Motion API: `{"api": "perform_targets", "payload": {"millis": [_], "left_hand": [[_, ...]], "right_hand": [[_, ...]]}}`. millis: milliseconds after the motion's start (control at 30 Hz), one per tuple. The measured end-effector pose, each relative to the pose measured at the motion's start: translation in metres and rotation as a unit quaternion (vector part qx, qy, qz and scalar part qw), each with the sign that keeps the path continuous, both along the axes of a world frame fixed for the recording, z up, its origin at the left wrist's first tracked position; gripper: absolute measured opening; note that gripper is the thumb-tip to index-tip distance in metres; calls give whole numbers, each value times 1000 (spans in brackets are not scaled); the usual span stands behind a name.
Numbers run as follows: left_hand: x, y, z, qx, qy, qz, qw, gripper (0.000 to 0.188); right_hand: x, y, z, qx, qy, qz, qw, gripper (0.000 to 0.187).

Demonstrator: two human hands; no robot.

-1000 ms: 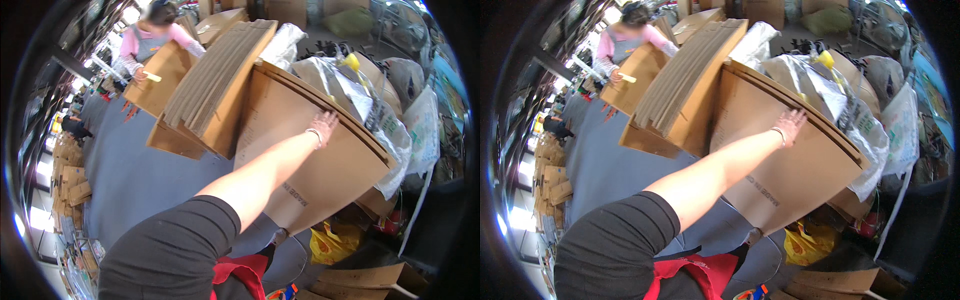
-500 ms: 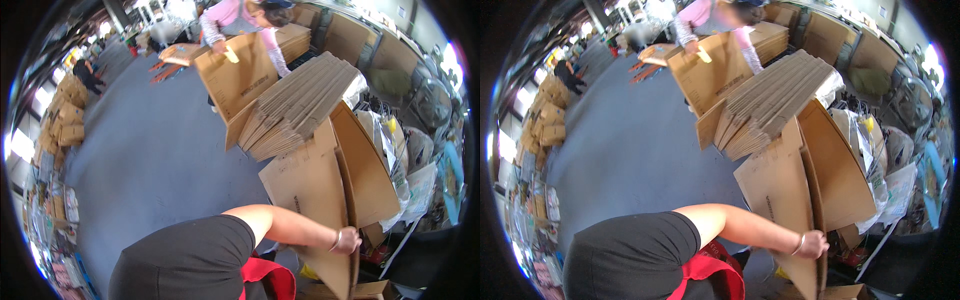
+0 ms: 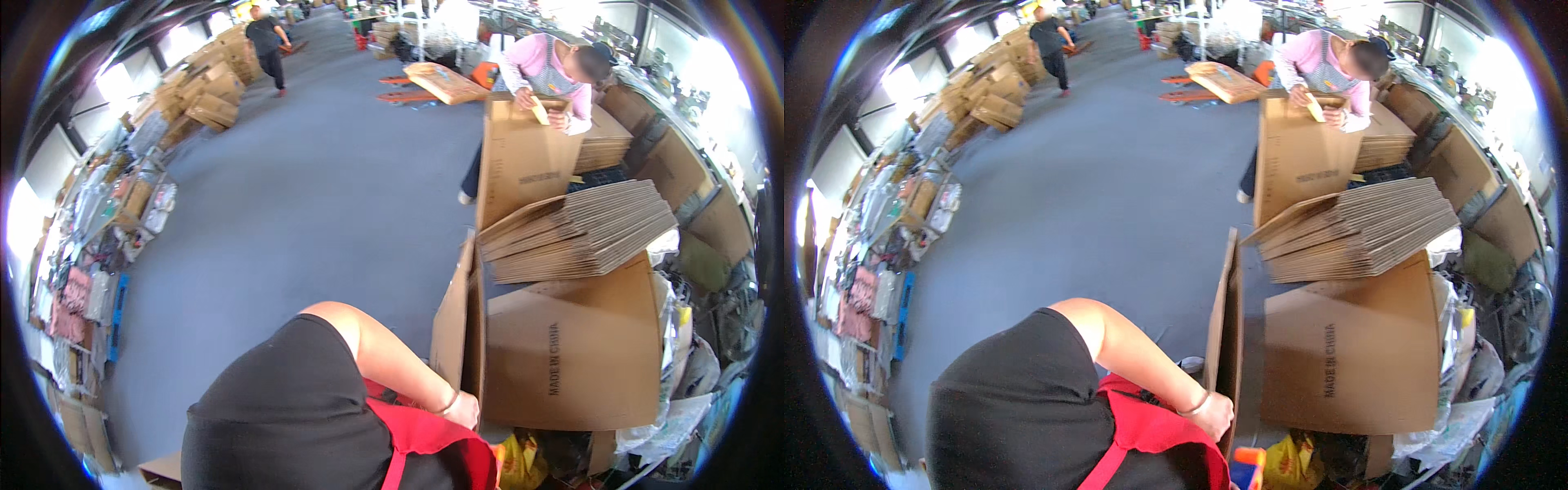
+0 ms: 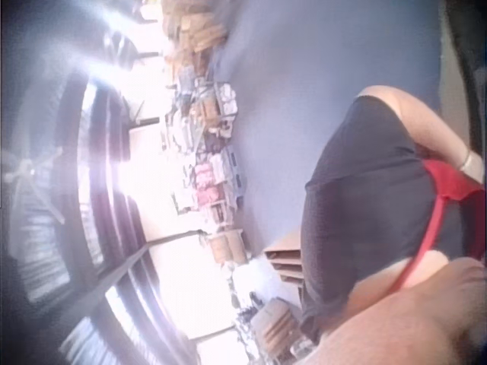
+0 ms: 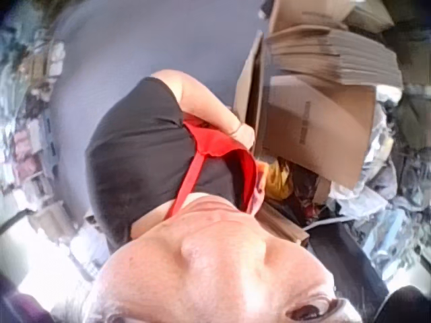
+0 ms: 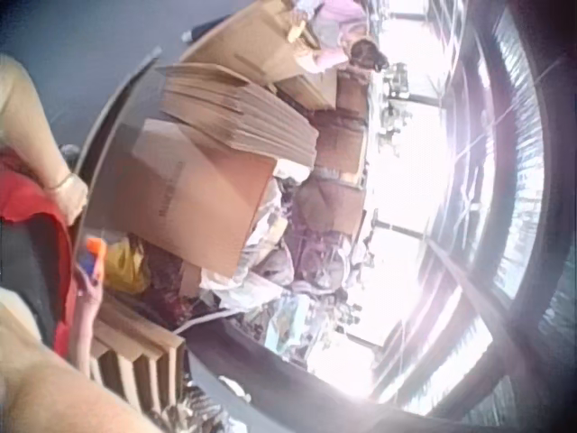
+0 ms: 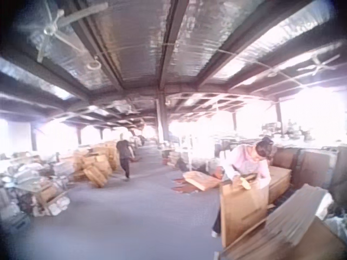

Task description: The person repeatedly picks up flat cardboard sheets, folds them into box shapes, and seals the seams with a handheld tape dispenser. The finished boxes are placed into a stack on the floor. The process is repeated multiple times.

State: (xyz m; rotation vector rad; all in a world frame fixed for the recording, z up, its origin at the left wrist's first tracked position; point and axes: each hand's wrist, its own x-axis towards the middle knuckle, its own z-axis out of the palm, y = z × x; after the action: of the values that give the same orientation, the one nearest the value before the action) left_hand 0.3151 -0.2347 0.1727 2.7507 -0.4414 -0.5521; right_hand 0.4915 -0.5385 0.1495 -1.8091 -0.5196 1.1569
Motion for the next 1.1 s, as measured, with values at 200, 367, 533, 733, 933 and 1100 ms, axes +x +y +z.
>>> {"api": "perform_targets", "payload": {"millis": [200, 367, 533, 733, 933, 1100], "left_hand": [[-129, -28, -41, 50, -154, 150, 975, 17], [-228, 20, -39, 245, -219, 325, 887, 22], [-337, 82, -29, 229, -190, 774, 558, 29], [-371, 108, -78, -150, -276, 930, 191, 47], [-393, 108, -115, -185, -291, 905, 248, 17], [-384, 111, -108, -140, -268, 918, 257, 21]], "right_hand": [[-44, 41, 27, 109, -162, 272, 942, 32], [-90, 88, 72, 203, -254, 336, 884, 38], [-96, 84, 89, 183, -343, 363, 847, 43], [-52, -14, -16, 47, -257, 418, 870, 37], [-31, -33, -39, 62, -256, 264, 928, 43], [-7, -25, 6, -37, -520, 481, 705, 46]]}}
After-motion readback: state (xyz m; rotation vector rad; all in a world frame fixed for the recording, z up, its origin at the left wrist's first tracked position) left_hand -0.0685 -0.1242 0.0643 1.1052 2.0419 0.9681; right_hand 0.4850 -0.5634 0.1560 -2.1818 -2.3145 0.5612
